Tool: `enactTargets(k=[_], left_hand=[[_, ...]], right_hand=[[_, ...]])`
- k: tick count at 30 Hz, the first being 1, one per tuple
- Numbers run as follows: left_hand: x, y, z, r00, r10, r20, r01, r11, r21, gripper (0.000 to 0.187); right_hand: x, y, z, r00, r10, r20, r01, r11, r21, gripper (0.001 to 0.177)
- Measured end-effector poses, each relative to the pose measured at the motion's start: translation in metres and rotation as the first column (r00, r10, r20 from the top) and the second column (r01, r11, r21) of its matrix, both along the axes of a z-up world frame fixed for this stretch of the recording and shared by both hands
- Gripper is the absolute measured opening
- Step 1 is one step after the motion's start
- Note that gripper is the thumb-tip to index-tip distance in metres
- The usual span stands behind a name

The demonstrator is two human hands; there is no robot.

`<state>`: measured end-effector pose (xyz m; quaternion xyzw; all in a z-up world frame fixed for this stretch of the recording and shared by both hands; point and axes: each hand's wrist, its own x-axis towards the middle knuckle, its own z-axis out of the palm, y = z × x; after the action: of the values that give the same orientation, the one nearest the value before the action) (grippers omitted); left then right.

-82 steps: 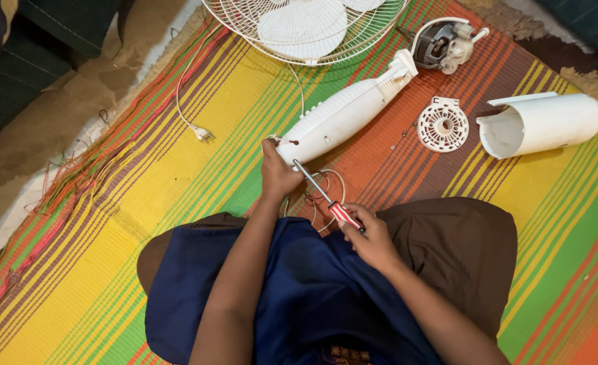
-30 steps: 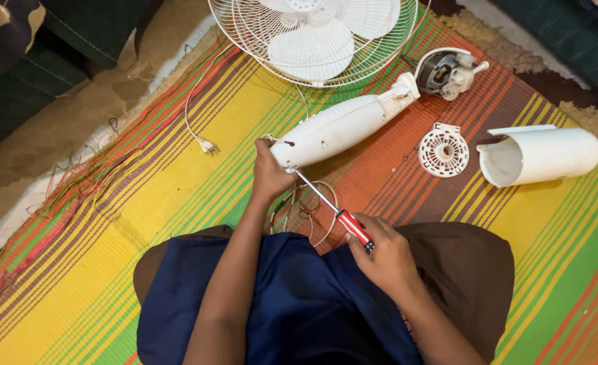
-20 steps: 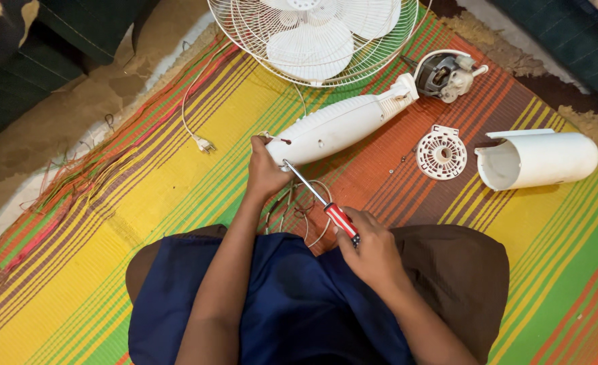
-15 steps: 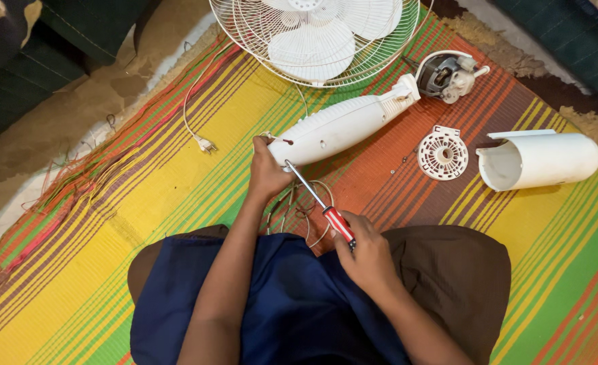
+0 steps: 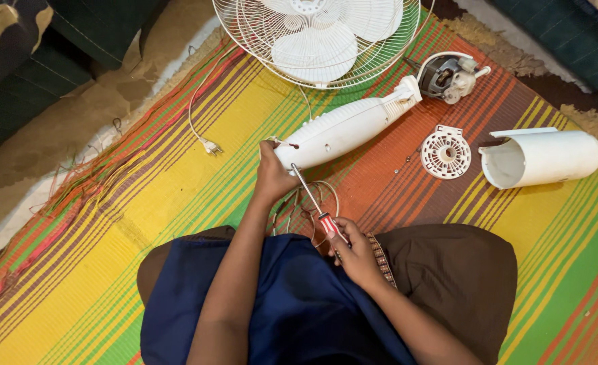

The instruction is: The person sits on a mat and uses a screwdriver to remove screws from the white plastic base of a disassembled electric fan. They remove several screws and set them aside on the mat.

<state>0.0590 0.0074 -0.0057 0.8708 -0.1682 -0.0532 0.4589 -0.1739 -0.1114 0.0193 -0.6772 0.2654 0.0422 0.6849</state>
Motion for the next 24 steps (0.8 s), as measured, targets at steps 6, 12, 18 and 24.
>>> enactTargets(k=[6, 12, 18, 24], left_hand=[[0.0, 0.001, -0.013, 0.997, 0.034, -0.07, -0.033, 0.999, 0.01, 0.095], [0.003, 0.003, -0.032, 0.999, 0.047, -0.004, -0.047, 0.999, -0.009, 0.085], [-0.009, 0.002, -0.018, 0.997, 0.056, -0.05, -0.056, 0.998, 0.018, 0.084], [-0.014, 0.002, 0.003, 0.995, -0.008, 0.098, 0.005, 0.999, 0.036, 0.08]], right_hand=[[0.004, -0.025, -0.039, 0.996, -0.007, -0.088, 0.064, 0.742, 0.668, 0.039], [0.006, -0.021, -0.081, 1.0, 0.021, -0.002, -0.014, 0.764, 0.645, 0.034], [0.008, 0.001, -0.113, 0.969, 0.174, 0.177, -0.192, 0.977, 0.091, 0.029], [0.007, 0.003, -0.106, 0.988, 0.114, 0.109, -0.114, 0.993, -0.01, 0.03]])
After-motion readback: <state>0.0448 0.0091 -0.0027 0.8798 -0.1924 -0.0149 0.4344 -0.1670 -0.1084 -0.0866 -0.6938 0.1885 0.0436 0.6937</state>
